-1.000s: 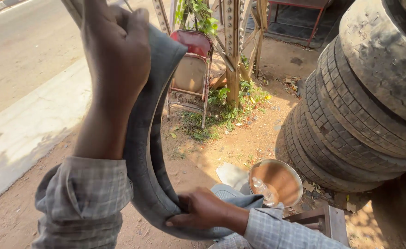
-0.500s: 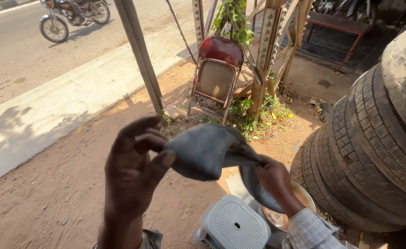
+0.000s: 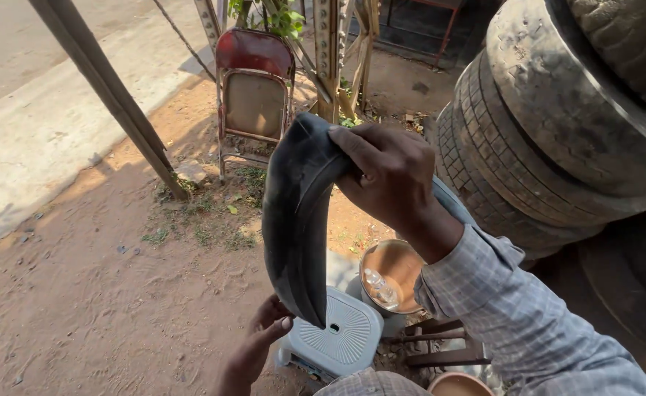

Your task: Inspecting and preparing a motorcycle tire inner tube for patching.

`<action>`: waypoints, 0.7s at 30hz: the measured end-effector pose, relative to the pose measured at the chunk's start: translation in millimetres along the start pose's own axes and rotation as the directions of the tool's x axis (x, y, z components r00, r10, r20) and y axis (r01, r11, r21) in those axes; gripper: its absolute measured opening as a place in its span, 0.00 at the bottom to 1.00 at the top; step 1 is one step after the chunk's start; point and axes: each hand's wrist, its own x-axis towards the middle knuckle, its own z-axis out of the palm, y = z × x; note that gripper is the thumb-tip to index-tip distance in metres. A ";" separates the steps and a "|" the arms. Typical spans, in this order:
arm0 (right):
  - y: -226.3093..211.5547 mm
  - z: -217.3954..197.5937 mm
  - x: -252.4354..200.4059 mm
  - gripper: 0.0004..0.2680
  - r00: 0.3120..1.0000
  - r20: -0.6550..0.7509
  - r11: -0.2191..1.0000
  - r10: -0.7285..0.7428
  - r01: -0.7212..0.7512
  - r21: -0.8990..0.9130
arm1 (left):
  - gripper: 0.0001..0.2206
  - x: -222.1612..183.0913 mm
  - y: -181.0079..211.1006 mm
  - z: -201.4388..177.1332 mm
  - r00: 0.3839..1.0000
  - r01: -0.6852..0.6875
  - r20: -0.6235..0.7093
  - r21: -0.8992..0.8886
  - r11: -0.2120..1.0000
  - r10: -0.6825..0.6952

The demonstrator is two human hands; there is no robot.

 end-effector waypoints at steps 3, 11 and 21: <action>-9.4 -9.8 14.9 0.15 0.996 0.017 0.996 -0.091 0.091 0.009 | 0.41 16.4 2.2 19.2 0.994 -0.057 0.092 -0.043 0.997 0.061; -0.3 -23.0 21.6 0.15 0.986 -0.080 0.987 -0.147 0.151 0.055 | 0.48 36.6 36.6 -6.2 0.945 -0.291 0.076 -0.242 0.926 0.317; -10.6 -19.7 1.2 0.12 0.948 0.018 0.948 -0.318 0.318 0.011 | 0.56 16.0 131.9 31.3 0.881 -0.273 0.342 -0.202 0.941 0.328</action>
